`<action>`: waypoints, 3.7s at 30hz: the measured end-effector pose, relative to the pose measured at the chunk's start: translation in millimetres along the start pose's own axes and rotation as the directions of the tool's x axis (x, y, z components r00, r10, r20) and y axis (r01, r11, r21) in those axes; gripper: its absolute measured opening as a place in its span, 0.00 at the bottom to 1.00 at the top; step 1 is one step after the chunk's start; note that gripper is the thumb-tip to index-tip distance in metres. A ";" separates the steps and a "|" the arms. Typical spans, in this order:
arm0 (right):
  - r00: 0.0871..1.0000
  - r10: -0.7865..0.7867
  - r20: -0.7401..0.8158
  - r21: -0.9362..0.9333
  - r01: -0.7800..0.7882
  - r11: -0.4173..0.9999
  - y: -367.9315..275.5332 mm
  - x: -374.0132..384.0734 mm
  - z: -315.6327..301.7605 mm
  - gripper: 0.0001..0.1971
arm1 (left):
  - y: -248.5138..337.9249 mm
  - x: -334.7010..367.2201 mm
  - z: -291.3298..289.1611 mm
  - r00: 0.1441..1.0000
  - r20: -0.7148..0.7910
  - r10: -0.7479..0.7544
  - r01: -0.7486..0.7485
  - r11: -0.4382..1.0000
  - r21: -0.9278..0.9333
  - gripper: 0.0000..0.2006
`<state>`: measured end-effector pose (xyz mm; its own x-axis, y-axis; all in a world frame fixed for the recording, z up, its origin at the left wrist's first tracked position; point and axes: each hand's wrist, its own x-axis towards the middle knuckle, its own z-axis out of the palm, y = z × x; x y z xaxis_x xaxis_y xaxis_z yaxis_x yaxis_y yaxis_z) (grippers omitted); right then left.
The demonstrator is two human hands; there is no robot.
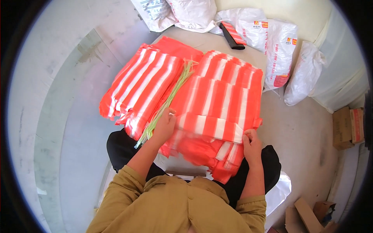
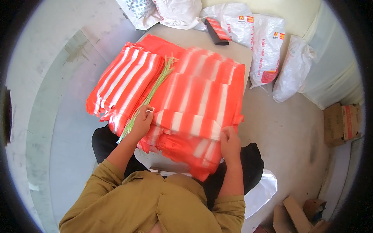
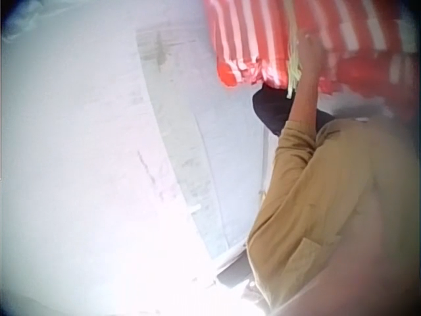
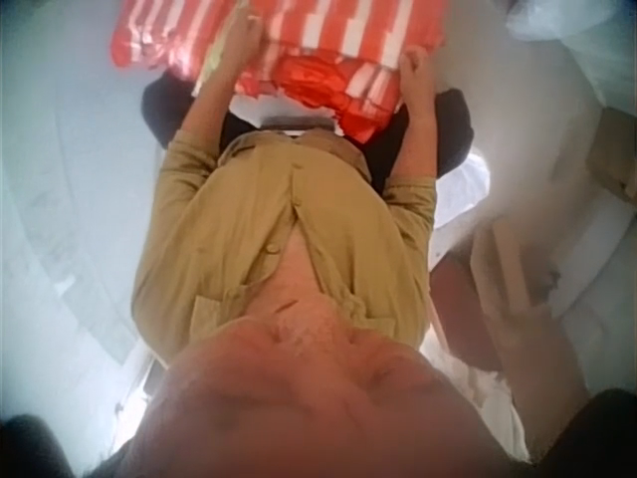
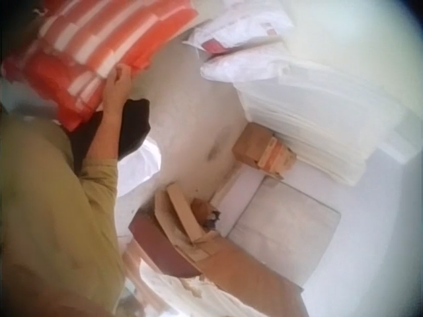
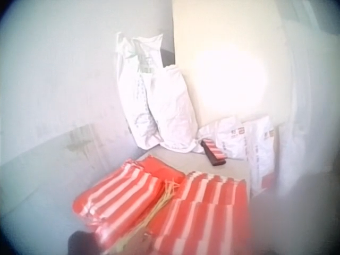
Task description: The person ties bundles of red and white striped plastic bags with green plastic ties and places them into a large white bag.
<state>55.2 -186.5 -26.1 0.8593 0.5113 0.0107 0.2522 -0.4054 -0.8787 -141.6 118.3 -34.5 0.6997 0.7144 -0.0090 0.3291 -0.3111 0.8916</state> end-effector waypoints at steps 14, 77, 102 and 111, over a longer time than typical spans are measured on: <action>0.998 0.011 0.064 0.031 -0.013 0.999 -5.7 1.8 -5.0 0.12 | 31.9 -16.4 -14.0 0.982 0.182 0.046 -0.070 0.989 0.127 0.24; 0.983 0.165 -0.076 0.167 -0.150 0.974 16.6 22.7 3.0 0.09 | 33.0 13.7 6.0 0.996 0.084 0.015 -0.010 0.998 -0.068 0.22; 0.985 0.090 -0.147 0.021 -0.088 0.996 17.5 18.9 1.7 0.08 | 7.5 17.4 17.9 0.993 -0.060 0.097 -0.107 0.978 -0.180 0.17; 0.975 0.198 0.101 0.168 -0.213 0.962 -5.8 9.4 -17.4 0.18 | 27.0 -5.1 0.0 0.960 0.125 0.249 -0.266 0.955 0.134 0.17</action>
<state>69.6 -192.6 -12.6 0.8431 0.4943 -0.2119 -0.0153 -0.3718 -0.9282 -136.2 106.3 -10.3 0.8335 0.5298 0.1570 0.2132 -0.5704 0.7932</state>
